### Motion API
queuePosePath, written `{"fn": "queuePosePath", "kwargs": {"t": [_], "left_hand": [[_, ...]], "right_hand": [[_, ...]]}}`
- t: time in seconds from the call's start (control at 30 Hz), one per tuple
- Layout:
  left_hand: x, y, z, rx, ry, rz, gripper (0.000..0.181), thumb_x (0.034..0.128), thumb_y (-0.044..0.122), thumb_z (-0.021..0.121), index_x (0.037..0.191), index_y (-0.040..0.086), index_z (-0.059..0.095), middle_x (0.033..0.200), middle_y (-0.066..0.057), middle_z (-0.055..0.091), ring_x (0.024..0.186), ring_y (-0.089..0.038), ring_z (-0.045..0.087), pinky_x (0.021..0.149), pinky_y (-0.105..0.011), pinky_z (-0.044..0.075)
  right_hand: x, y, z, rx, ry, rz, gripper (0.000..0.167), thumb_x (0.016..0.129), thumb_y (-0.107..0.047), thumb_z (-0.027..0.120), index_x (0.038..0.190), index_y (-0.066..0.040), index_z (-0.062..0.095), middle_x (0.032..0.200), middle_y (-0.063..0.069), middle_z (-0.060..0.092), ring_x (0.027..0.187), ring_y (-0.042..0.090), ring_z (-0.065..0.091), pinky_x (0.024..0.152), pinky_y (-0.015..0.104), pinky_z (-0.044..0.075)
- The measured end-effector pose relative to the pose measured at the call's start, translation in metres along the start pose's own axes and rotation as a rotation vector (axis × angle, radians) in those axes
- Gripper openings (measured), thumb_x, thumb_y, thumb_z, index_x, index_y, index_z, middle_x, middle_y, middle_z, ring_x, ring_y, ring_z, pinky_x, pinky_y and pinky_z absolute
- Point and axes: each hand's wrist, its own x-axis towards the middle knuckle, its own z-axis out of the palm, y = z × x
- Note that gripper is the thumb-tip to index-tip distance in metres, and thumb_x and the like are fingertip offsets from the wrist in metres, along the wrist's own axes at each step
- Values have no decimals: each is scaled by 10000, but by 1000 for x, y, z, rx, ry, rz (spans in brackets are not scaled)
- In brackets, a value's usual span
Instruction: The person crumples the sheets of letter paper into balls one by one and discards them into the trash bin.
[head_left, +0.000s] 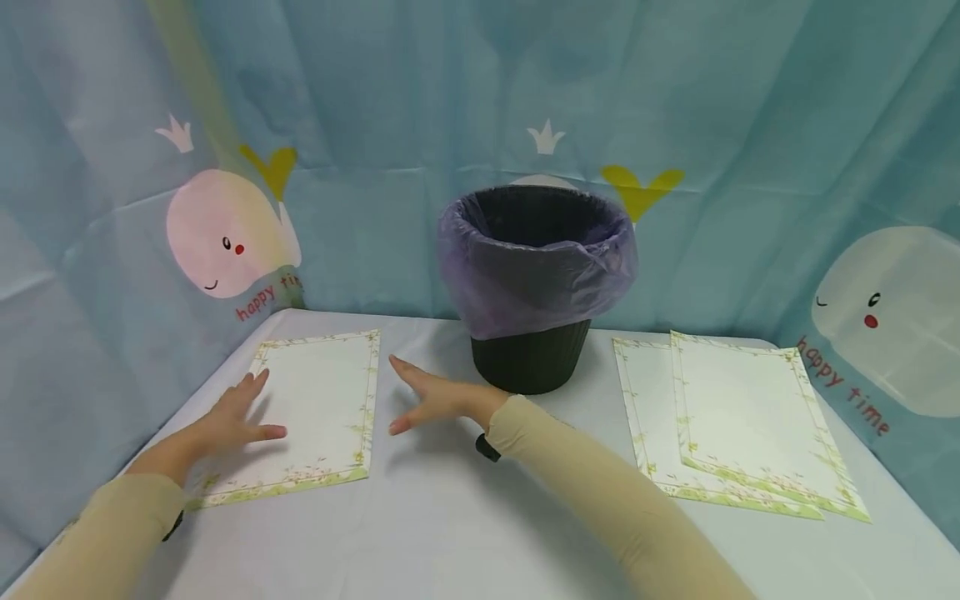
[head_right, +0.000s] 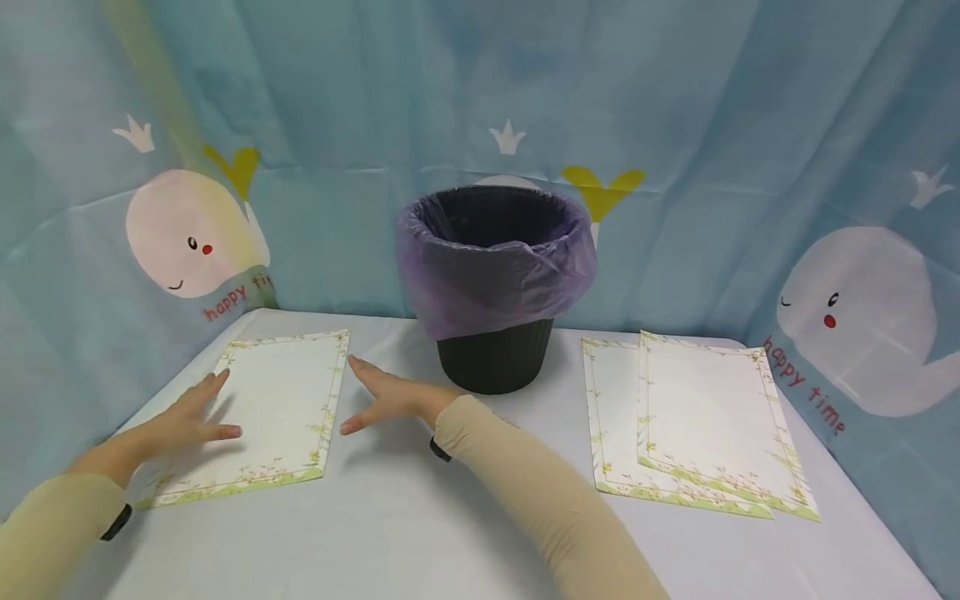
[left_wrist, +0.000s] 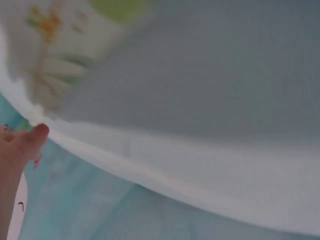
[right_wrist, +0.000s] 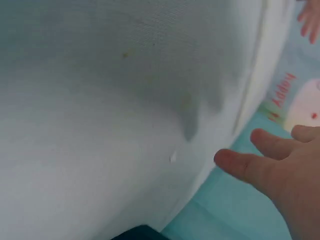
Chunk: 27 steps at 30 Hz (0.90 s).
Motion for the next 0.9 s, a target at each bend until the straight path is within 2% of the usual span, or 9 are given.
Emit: {"fn": "queuePosePath", "kwargs": {"t": [0.07, 0.13, 0.2, 0.3, 0.37, 0.53, 0.73, 0.9], "left_hand": [[2, -5, 3, 41, -21, 6, 1204, 787, 425, 788, 1464, -147, -27, 1422, -501, -48, 1249, -714, -43, 990, -764, 32], [3, -7, 5, 42, -43, -15, 1221, 781, 451, 785, 1452, -164, -29, 1412, -510, -43, 1253, -707, -39, 996, -758, 30], [4, -6, 7, 17, -66, -51, 1228, 789, 458, 777, 1447, -169, -50, 1415, -503, -48, 1268, -688, -55, 1000, -754, 16], [9, 1, 11, 22, -105, -114, 1244, 782, 517, 759, 1453, -165, -36, 1427, -486, -48, 1279, -672, -88, 1006, -749, -13], [13, 8, 15, 68, -131, -138, 1252, 765, 565, 749, 1449, -178, 9, 1424, -490, -34, 1268, -690, -89, 996, -764, -1], [19, 21, 21, 187, -177, -182, 1289, 709, 647, 748, 1416, -217, 104, 1391, -527, -34, 1237, -730, -77, 963, -799, 30], [20, 24, 19, 206, -190, -254, 1310, 690, 646, 756, 1433, -192, 78, 1396, -511, -57, 1252, -704, -96, 991, -774, 5], [20, 23, 14, 235, -182, -227, 1282, 718, 647, 733, 1424, -209, 91, 1383, -531, -15, 1236, -728, -55, 983, -782, 39]], "right_hand": [[12, 3, 8, -73, -23, 24, 1111, 834, -374, 775, 1568, -167, -33, 1622, -35, -13, 1458, 73, -3, 1167, 282, 81], [21, 4, 16, -162, -39, 61, 1119, 822, -438, 767, 1570, -157, -18, 1625, -21, 2, 1466, 107, 14, 1168, 282, 81], [28, 3, 22, -237, -47, 112, 1132, 803, -505, 758, 1573, -184, -7, 1626, -23, 19, 1474, 171, 43, 1175, 350, 106], [32, -3, 27, -341, -39, 197, 1126, 775, -581, 744, 1576, -250, 25, 1622, -55, 62, 1472, 254, 83, 1158, 478, 158], [32, -7, 31, -429, -44, 247, 1117, 753, -626, 733, 1576, -275, 63, 1619, -58, 90, 1468, 285, 95, 1130, 546, 195], [31, -16, 39, -610, -72, 300, 1066, 725, -698, 699, 1564, -268, 200, 1617, -27, 127, 1463, 292, 107, 1098, 584, 237], [33, -21, 41, -601, -50, 320, 1048, 718, -690, 710, 1552, -253, 251, 1610, -33, 163, 1458, 286, 143, 1091, 602, 239], [39, -24, 40, -584, -28, 314, 1055, 727, -666, 722, 1551, -206, 251, 1596, -54, 209, 1446, 249, 188, 1076, 593, 279]]}}
